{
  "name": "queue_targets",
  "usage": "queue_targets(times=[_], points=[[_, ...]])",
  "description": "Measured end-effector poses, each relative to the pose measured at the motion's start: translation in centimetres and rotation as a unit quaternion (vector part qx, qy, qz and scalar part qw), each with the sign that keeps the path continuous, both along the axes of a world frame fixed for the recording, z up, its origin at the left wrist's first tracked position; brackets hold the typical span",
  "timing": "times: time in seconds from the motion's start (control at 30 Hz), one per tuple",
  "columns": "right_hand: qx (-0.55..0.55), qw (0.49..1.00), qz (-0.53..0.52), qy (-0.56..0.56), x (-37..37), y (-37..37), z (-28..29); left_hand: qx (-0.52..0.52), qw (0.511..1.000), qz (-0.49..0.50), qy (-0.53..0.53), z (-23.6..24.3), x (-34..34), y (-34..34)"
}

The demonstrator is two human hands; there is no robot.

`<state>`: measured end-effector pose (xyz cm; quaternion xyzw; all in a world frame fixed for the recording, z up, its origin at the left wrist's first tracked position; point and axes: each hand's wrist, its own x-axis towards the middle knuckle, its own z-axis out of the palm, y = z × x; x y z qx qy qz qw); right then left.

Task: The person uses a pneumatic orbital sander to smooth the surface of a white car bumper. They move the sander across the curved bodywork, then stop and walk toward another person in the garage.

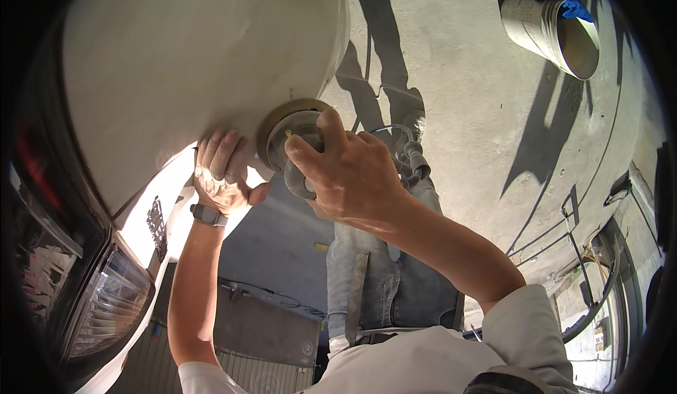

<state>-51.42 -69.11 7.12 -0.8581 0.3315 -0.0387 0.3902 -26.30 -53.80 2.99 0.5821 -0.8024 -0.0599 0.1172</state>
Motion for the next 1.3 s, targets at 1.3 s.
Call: queue_targets(times=[1.3], points=[[-0.04, 0.941, -0.267, -0.203, -2.7, -6.8, -5.9, -0.062, 0.996, 0.002, -0.056, -0.3, 0.2, 0.1]])
